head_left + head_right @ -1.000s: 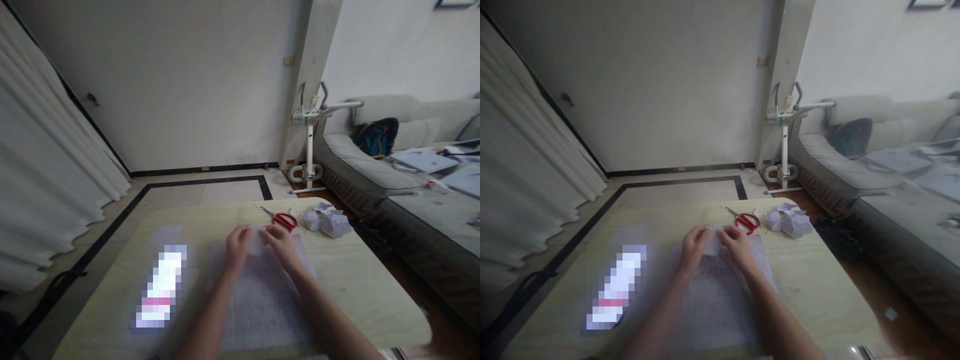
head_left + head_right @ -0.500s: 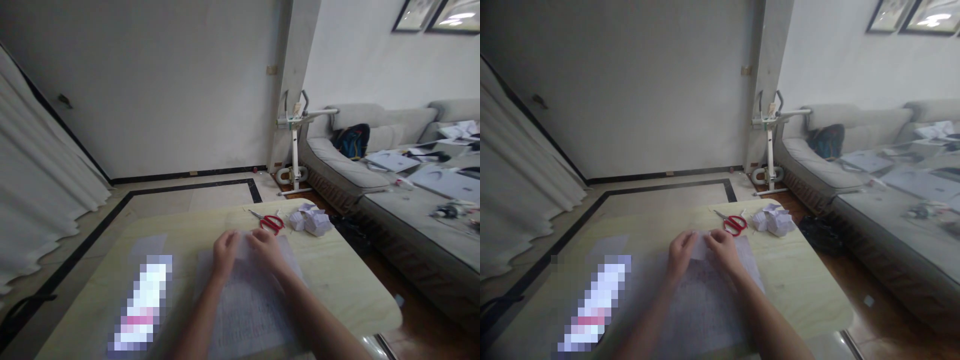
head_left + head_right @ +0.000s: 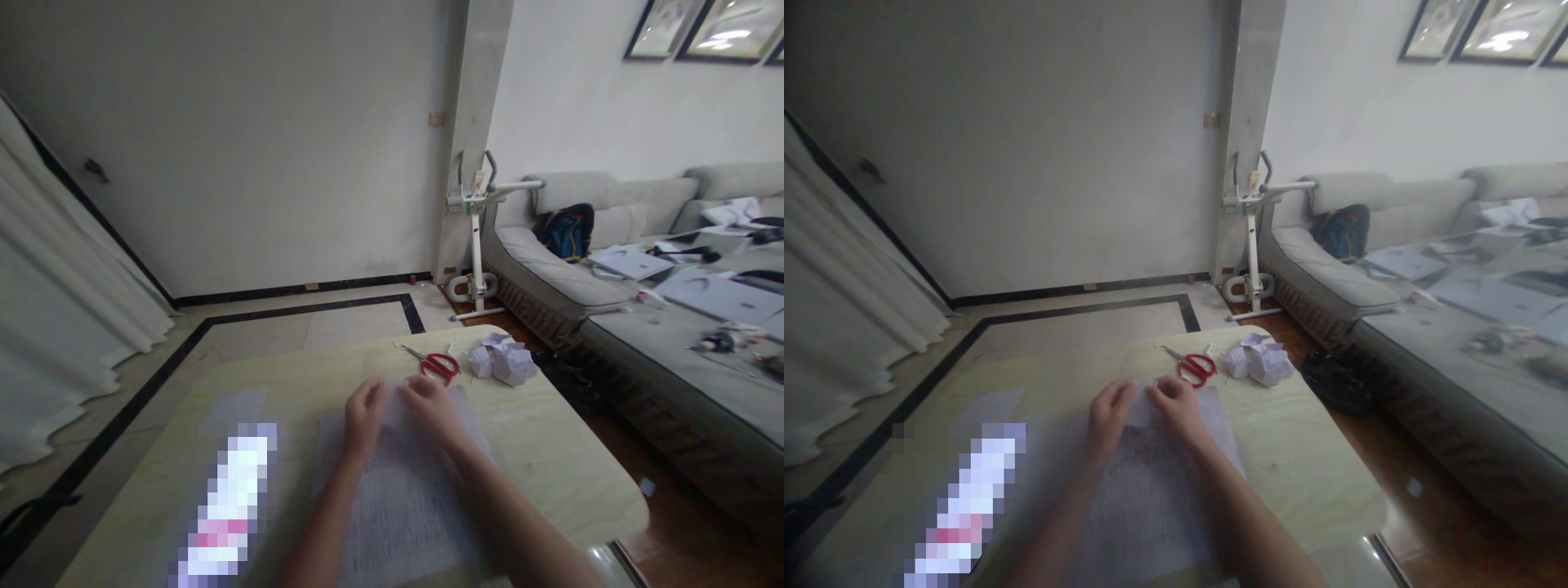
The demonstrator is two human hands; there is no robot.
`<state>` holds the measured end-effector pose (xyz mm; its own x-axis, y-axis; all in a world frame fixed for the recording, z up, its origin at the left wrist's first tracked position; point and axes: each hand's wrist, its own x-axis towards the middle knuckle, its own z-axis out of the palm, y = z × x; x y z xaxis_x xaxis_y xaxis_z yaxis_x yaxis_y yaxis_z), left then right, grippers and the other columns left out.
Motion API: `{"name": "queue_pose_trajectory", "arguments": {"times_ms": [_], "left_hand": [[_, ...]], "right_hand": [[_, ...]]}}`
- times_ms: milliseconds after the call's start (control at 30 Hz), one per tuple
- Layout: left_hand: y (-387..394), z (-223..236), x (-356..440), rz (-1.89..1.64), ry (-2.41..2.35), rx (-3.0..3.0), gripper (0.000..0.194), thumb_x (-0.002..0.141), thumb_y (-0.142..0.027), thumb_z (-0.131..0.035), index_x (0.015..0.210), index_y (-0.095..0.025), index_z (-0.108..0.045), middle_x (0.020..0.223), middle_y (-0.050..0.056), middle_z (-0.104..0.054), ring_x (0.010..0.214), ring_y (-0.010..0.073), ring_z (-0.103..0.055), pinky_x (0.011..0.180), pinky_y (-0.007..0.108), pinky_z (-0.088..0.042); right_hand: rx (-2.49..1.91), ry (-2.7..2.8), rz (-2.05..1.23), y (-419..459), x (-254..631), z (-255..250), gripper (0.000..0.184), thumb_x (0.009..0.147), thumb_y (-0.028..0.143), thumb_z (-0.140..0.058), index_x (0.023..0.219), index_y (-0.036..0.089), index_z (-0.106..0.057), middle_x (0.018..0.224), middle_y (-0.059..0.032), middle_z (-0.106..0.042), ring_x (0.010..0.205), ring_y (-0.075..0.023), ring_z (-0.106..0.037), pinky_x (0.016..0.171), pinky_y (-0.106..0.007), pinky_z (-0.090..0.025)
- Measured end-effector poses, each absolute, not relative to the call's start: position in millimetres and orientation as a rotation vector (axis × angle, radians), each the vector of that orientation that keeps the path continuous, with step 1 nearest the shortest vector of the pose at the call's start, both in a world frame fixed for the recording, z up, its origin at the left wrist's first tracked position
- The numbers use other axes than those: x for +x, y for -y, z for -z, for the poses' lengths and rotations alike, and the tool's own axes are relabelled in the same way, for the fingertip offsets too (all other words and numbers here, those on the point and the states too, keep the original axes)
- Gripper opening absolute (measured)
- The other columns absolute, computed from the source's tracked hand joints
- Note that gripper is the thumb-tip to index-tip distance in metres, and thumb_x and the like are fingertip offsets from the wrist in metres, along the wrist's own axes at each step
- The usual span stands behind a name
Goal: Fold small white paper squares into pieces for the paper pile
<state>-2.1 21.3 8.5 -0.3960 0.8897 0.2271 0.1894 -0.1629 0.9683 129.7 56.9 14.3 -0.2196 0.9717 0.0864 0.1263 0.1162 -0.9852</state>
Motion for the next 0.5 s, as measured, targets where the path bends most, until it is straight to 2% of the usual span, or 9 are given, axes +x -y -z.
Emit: {"name": "queue_pose_trajectory", "arguments": {"times_ms": [500], "left_hand": [[-23.1,-13.0,-3.1,-1.593,-1.545,1.245,0.027,0.077,-0.038,-0.060,0.081,-0.013,-0.068,0.077,0.006,-0.070,0.074,0.0190,-0.064,0.066,0.025,-0.050]], "right_hand": [[-1.048,1.493,-1.285,-60.6,130.4,-7.4,0.022,0.074,0.037,-0.061,0.068,0.016,-0.059,0.063,0.0003,-0.054,0.058,-0.0124,-0.049,0.052,-0.022,-0.036]]}}
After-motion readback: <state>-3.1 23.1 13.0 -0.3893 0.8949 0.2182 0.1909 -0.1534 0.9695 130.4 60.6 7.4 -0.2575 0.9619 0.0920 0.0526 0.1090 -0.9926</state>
